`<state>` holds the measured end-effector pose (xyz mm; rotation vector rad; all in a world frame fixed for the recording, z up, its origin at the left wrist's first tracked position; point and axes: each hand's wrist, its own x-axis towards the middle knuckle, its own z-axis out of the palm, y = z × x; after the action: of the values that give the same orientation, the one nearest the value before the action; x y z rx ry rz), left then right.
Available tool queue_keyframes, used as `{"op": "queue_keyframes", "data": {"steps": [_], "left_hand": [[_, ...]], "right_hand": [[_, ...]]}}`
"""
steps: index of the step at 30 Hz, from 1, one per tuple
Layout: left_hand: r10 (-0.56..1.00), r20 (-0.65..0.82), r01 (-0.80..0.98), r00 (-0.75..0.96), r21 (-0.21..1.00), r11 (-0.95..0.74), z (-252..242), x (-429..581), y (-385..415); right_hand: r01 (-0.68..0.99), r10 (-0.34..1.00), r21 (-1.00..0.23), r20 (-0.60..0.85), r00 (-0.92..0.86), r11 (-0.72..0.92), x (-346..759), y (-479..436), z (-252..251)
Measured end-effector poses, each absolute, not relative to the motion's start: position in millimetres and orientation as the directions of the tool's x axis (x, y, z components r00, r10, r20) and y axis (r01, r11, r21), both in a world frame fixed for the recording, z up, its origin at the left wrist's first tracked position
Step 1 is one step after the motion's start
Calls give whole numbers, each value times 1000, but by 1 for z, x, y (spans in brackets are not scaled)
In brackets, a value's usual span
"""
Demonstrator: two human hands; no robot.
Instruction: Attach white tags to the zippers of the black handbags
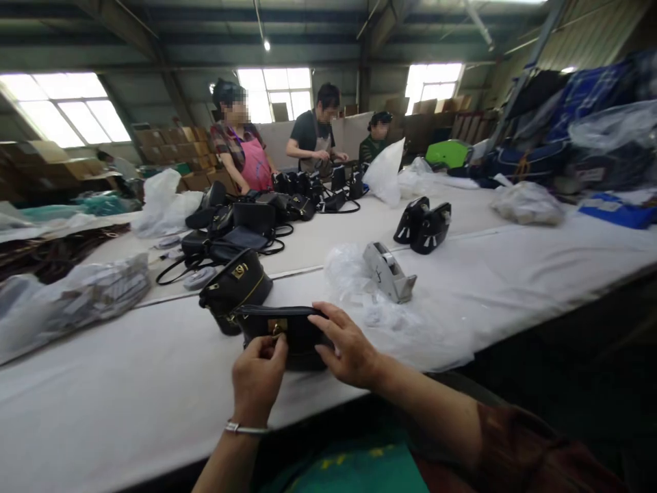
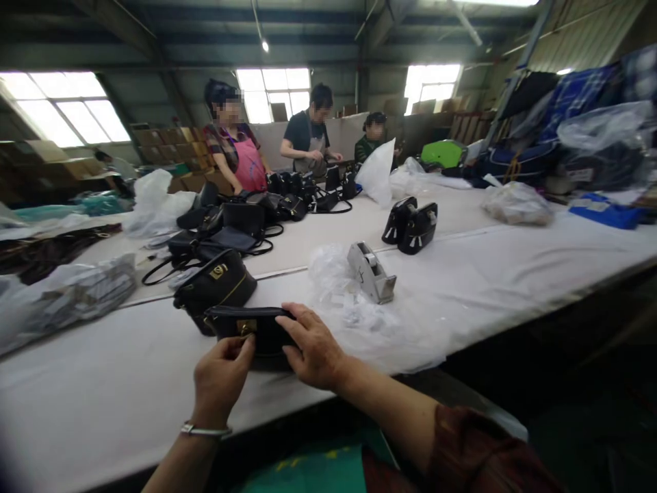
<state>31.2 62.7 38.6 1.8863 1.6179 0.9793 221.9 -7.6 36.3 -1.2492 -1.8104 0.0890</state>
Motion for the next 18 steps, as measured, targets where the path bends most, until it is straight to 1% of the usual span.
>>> {"op": "queue_keyframes", "data": {"steps": [2,4,6,7,8,9,11,13,14,18], "left_hand": [[977,195,663,85,721,-202,44,32,64],[973,193,667,123,710,-226,48,31,64],[977,155,646,144,734,-211,49,30,66],[982,122,623,146,760,-187,48,29,68],[986,80,586,146,796,-152,47,29,70],[989,31,532,142,841,-103,46,29,71],[990,-73,392,120,920,20,45,31,75],[984,-153,268,94,956,122,46,33,76],[982,-169,231,81,962,146,47,35,77],[987,-154,163,55,976,143,50,41,78]], "right_hand": [[701,770,-559,637,22,443,244,-9,30],[705,777,-628,604,174,330,275,-3,24],[712,815,-693,475,330,116,309,8,17],[721,844,-693,376,382,-18,325,14,14],[731,865,-669,278,417,-137,338,21,10],[737,877,-643,210,433,-210,349,28,7],[750,884,-591,125,450,-298,361,39,-1],[754,872,-544,80,483,-368,362,48,-9],[751,859,-520,60,508,-407,361,52,-13],[740,829,-473,37,558,-478,356,64,-30]]}}
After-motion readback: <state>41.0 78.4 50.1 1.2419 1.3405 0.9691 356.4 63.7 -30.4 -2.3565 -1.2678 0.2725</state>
